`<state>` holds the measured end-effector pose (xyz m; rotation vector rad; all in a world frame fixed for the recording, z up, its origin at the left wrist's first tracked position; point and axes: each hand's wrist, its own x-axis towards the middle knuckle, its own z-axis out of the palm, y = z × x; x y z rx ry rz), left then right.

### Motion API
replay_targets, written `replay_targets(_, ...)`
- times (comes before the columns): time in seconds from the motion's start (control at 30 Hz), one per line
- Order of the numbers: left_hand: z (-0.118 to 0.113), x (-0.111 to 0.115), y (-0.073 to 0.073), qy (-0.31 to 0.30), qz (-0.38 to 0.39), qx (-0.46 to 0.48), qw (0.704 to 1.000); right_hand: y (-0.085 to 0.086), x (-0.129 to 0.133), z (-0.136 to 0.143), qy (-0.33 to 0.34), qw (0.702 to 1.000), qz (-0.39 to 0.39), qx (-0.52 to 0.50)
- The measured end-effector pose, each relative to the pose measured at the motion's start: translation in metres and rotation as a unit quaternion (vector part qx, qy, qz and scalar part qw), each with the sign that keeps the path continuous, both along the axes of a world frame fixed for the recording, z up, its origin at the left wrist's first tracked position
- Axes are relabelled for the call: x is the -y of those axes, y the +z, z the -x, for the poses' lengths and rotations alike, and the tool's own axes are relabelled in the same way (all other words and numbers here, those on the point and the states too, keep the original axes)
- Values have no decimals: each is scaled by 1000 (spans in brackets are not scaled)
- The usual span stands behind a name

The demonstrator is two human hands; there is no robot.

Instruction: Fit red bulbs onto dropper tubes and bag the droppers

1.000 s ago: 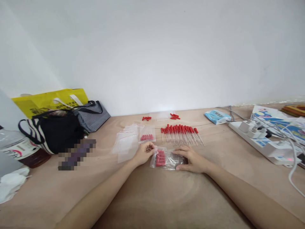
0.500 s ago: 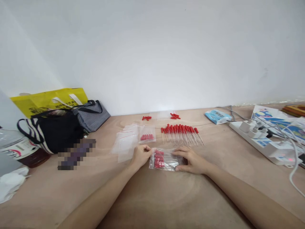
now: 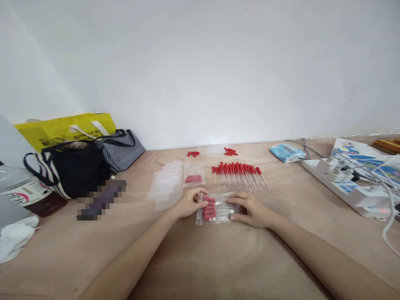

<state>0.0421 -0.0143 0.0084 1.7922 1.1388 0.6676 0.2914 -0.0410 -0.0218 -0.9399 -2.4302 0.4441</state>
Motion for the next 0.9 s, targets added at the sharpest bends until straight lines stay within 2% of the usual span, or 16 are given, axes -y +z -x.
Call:
replay_targets(0.07,-1,0,-2,-12,-2,-2,1000,0,0,0,0,1000,2,-1)
replay_targets(0.13,0,1,-2,-10,16,38,999,-1,0,0,1,1000,0,-2)
replay_targets(0.2,2,3,-1,-21,59,87,994,-2,0,0,2,1000,-4,-2)
replay_targets(0.3,2,5,4,-71,136,117,981,-2,-1,0,6,1000,-3,-1)
replay_targets(0.37,1,5,9,-109,174,106,973,-2,0,1,7,1000,-3,0)
replay_targets(0.5,1,4,16,-208,256,26,944,-2,0,1,10,1000,-8,-3)
replay_targets(0.57,2,6,18,-233,263,1,936,-2,1,1,13,1000,-6,-5)
replay_targets(0.63,4,9,19,-217,229,0,949,-1,1,1,12,1000,1,-5)
replay_targets(0.73,16,17,19,-147,174,4,974,2,2,0,6,1000,12,-11)
replay_targets(0.87,47,25,22,-49,185,22,981,6,2,0,1,1000,22,-22)
replay_targets(0.9,53,24,24,-7,182,41,982,7,2,0,0,999,22,-23)
